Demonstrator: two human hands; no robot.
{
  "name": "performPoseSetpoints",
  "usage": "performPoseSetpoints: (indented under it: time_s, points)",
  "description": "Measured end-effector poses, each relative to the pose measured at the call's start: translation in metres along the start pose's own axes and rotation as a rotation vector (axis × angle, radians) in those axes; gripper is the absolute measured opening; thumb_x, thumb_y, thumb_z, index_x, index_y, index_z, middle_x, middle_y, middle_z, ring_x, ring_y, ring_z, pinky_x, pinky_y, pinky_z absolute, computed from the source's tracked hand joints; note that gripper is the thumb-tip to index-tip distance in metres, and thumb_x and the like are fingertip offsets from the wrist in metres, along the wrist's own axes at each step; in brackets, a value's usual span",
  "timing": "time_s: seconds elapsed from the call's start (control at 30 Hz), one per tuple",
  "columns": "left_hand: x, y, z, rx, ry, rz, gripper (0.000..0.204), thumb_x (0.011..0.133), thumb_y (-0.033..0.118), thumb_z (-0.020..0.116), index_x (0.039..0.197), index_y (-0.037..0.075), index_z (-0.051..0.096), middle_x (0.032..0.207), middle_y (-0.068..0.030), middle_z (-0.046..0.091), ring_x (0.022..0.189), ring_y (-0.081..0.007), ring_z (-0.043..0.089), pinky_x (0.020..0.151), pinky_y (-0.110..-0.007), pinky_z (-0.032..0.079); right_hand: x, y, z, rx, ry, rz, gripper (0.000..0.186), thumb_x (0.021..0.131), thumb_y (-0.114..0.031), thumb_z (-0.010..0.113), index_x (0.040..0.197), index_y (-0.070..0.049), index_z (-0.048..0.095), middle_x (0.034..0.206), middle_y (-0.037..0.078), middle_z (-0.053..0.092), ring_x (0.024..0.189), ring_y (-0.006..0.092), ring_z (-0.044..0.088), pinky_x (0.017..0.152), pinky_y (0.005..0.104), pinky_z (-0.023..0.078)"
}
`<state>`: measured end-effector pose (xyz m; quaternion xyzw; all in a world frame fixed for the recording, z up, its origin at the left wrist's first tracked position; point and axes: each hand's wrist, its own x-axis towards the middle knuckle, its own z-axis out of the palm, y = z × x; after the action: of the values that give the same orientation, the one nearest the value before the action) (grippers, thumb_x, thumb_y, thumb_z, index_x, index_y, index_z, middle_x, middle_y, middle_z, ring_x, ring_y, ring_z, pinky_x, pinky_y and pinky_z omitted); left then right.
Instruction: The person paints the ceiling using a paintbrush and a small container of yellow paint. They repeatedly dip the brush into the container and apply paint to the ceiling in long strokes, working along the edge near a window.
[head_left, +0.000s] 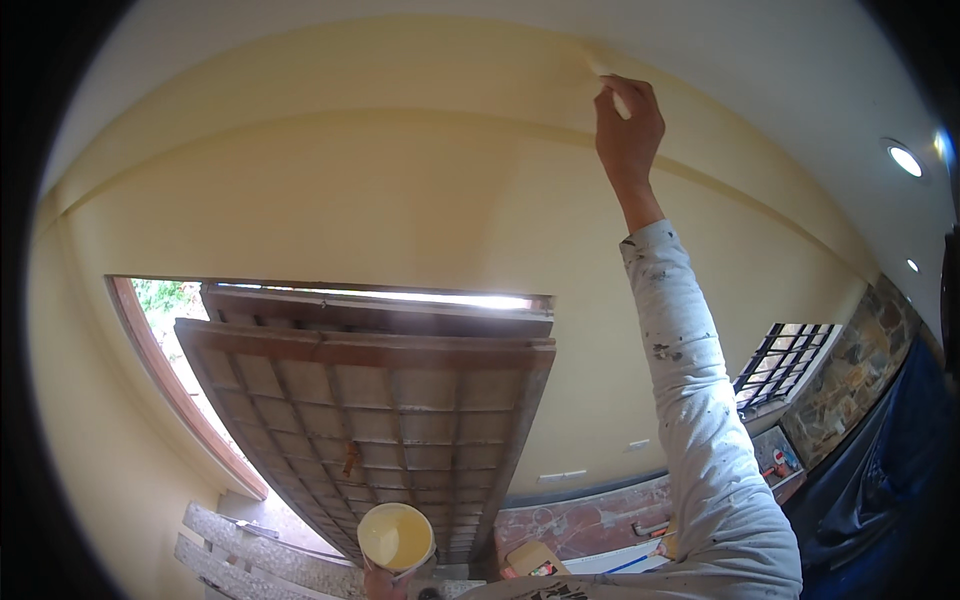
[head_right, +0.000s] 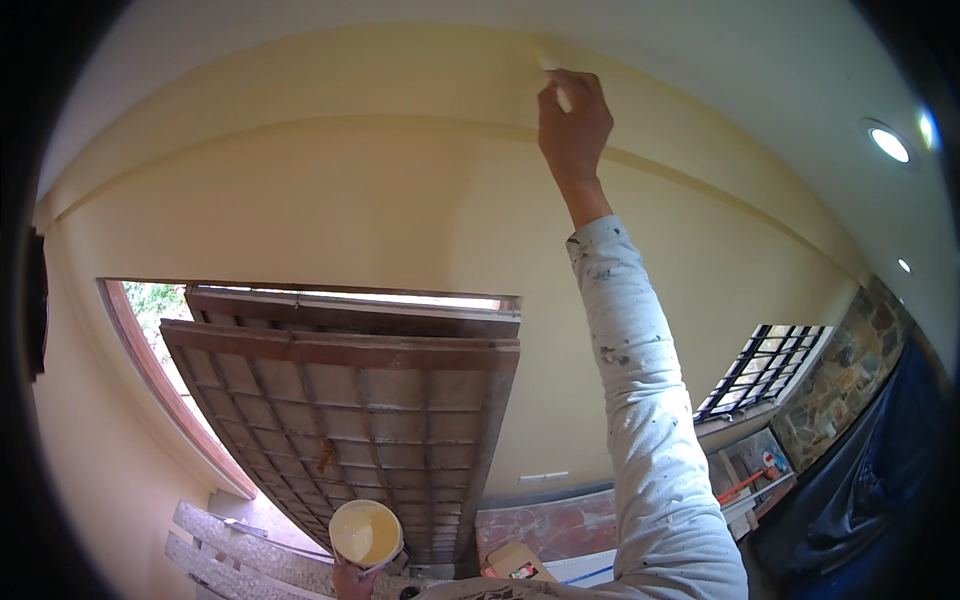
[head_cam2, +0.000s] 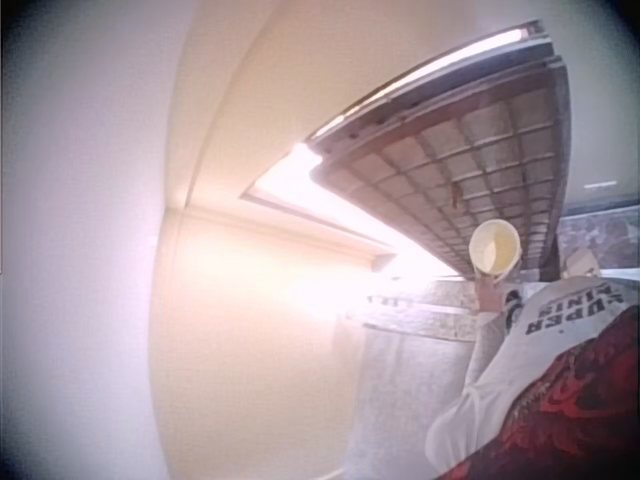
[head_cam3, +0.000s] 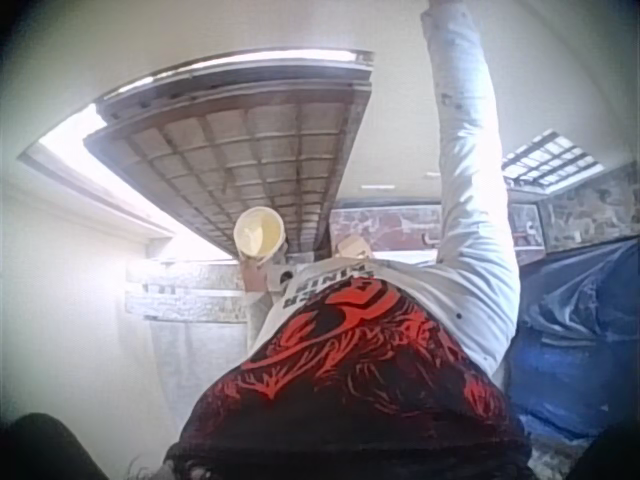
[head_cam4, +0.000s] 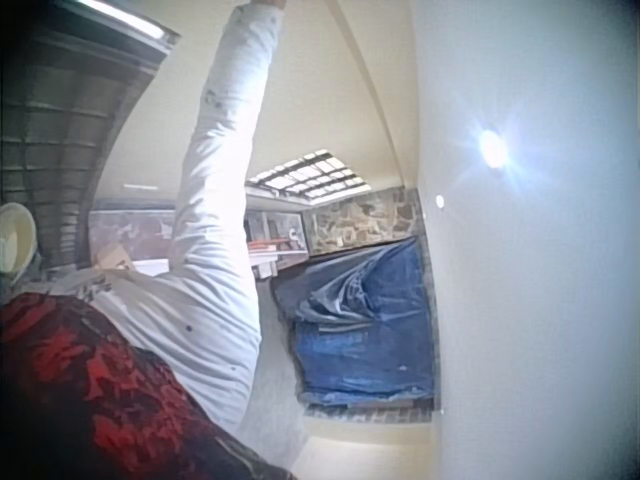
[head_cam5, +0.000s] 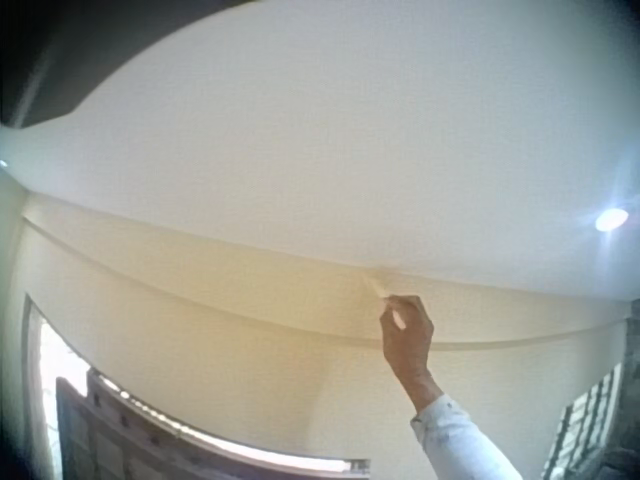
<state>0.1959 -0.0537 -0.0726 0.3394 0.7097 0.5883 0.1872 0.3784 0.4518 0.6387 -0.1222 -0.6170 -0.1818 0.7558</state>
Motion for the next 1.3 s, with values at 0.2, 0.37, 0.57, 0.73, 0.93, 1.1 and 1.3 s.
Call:
performPoseSetpoints:
  time_s: [0.2,0.37,0.57,0.73,0.93,1.1,1.3]
  points:
    - [0.004,0.012,0.007,-0.180,0.018,-0.050,0.049,0.089,0.011,0.069,0.137,0.002,0.068,0.137,-0.0230,0.068,0.120,-0.0399,0.067,0.100,-0.047,0.056,0.007,-0.018,0.012,0.073,0.009,-0.101,0.016,0.095,-0.007,0.074,0.108,-0.008,0.081,0.110,0.007,0.075,0.102,0.0257,0.074,0.091,0.0368,0.058]
    - [0.009,0.016,0.007,-0.260,0.029,-0.077,0.049,0.090,0.010,0.068,0.138,0.001,0.067,0.137,-0.0225,0.068,0.120,-0.0388,0.067,0.100,-0.046,0.057,0.008,0.004,0.008,-0.057,0.052,-0.094,0.015,0.091,-0.008,0.075,0.105,-0.010,0.080,0.108,0.008,0.076,0.096,0.0291,0.075,0.084,0.0390,0.060]
    - [0.006,0.015,0.006,-0.309,0.052,-0.110,0.048,0.091,0.008,0.066,0.139,0.000,0.066,0.138,-0.0219,0.067,0.120,-0.0374,0.068,0.099,-0.045,0.057,0.007,-0.030,0.028,0.063,0.055,-0.194,0.015,0.091,-0.007,0.075,0.105,-0.009,0.080,0.107,0.007,0.075,0.095,0.0292,0.075,0.083,0.0387,0.060]
    - [0.006,0.014,0.006,-0.343,0.057,-0.134,0.048,0.092,0.007,0.065,0.139,0.000,0.066,0.139,-0.0214,0.067,0.120,-0.0363,0.068,0.099,-0.044,0.058,0.005,-0.038,0.047,0.040,-0.026,-0.195,0.014,0.091,-0.006,0.076,0.104,-0.010,0.081,0.107,0.006,0.076,0.093,0.0249,0.076,0.084,0.0353,0.060]
    - [0.009,0.018,0.010,-0.435,0.067,-0.176,0.045,0.094,0.004,0.062,0.139,-0.001,0.065,0.138,-0.0197,0.068,0.119,-0.0328,0.069,0.097,-0.041,0.059,0.005,-0.028,0.047,-0.025,0.048,-0.155,0.012,0.089,-0.008,0.076,0.100,-0.008,0.080,0.101,0.007,0.073,0.084,0.0277,0.074,0.074,0.0385,0.059]
    - [0.006,0.002,0.011,-0.436,0.066,-0.155,0.043,0.094,0.000,0.061,0.136,0.000,0.067,0.131,-0.0173,0.071,0.115,-0.0292,0.070,0.094,-0.039,0.060,0.009,-0.026,0.045,-0.064,0.064,-0.119,0.013,0.088,-0.008,0.076,0.101,-0.008,0.081,0.100,0.007,0.073,0.083,0.0283,0.073,0.073,0.0392,0.058]
    - [-0.002,-0.008,0.008,0.184,0.059,0.122,0.046,0.088,0.003,0.069,0.134,0.003,0.069,0.127,-0.0200,0.073,0.115,-0.0369,0.069,0.097,-0.046,0.057,0.009,-0.023,0.037,-0.047,0.037,-0.041,0.013,0.090,-0.010,0.074,0.101,-0.009,0.081,0.100,0.007,0.073,0.089,0.0284,0.073,0.080,0.0394,0.058]
